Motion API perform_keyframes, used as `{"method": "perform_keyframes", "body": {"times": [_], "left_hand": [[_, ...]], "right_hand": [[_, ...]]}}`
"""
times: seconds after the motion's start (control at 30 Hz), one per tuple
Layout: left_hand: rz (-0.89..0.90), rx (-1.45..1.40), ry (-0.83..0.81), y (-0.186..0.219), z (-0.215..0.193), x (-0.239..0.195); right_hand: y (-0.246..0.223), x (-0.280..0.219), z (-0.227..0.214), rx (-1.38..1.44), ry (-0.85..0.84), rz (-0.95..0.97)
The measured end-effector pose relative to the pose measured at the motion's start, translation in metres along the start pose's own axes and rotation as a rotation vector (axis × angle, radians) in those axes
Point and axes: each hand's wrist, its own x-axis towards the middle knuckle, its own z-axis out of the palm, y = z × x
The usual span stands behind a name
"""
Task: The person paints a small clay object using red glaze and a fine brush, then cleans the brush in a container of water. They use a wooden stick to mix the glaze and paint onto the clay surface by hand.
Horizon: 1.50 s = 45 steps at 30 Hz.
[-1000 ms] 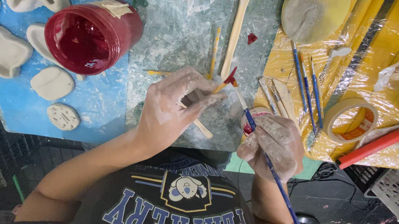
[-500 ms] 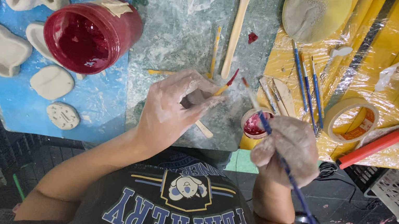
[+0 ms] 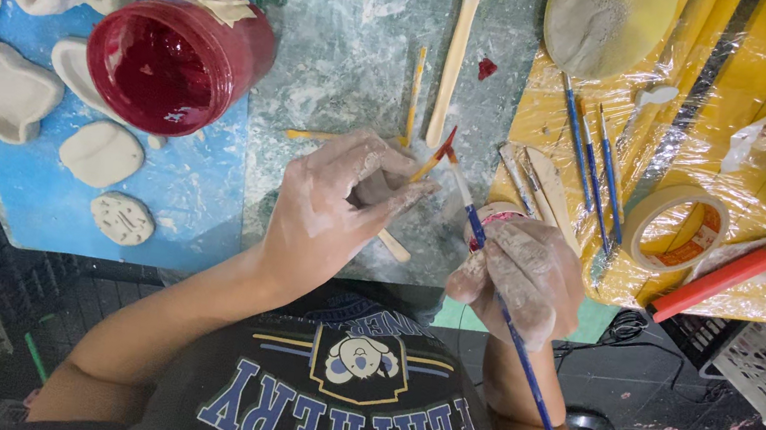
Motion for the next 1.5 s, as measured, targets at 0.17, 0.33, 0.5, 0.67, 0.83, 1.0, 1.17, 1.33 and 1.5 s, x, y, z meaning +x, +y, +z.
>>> {"method": "perform_keyframes", "body": {"times": [0.17,0.33,0.5,0.67,0.83,1.0,1.17,1.33,1.5], "left_hand": [[0.049,0.137,-0.021,-0.001,-0.001,-0.001],[0.148,0.101,0.048,-0.011,-0.007,-0.003],[0.186,0.048,0.102,-0.034,-0.028,-0.020],[0.151,0.110,0.198,-0.050,-0.044,-0.037],[0.061,0.120,0.240,-0.056,-0.051,-0.041],[0.100,0.120,0.235,-0.059,-0.052,-0.044],[0.121,0.160,0.275,-0.060,-0.053,-0.053],[0.131,0.189,0.323,-0.066,-0.060,-0.069],[-0.003,0.182,0.382,-0.085,-0.057,-0.094]], "right_hand": [[0.007,0.004,-0.001,0.013,0.009,0.083],[0.018,0.010,-0.003,-0.170,0.038,0.323],[0.046,-0.002,0.011,0.327,0.216,0.685],[0.059,-0.010,0.010,0.347,0.163,0.862],[0.061,0.000,0.016,0.473,0.247,1.034],[0.066,-0.005,0.015,0.441,0.248,1.002],[0.069,-0.011,0.013,0.373,0.207,0.937],[0.060,-0.004,0.013,0.336,0.223,0.911],[0.017,-0.001,0.016,0.251,0.180,0.619]]}}
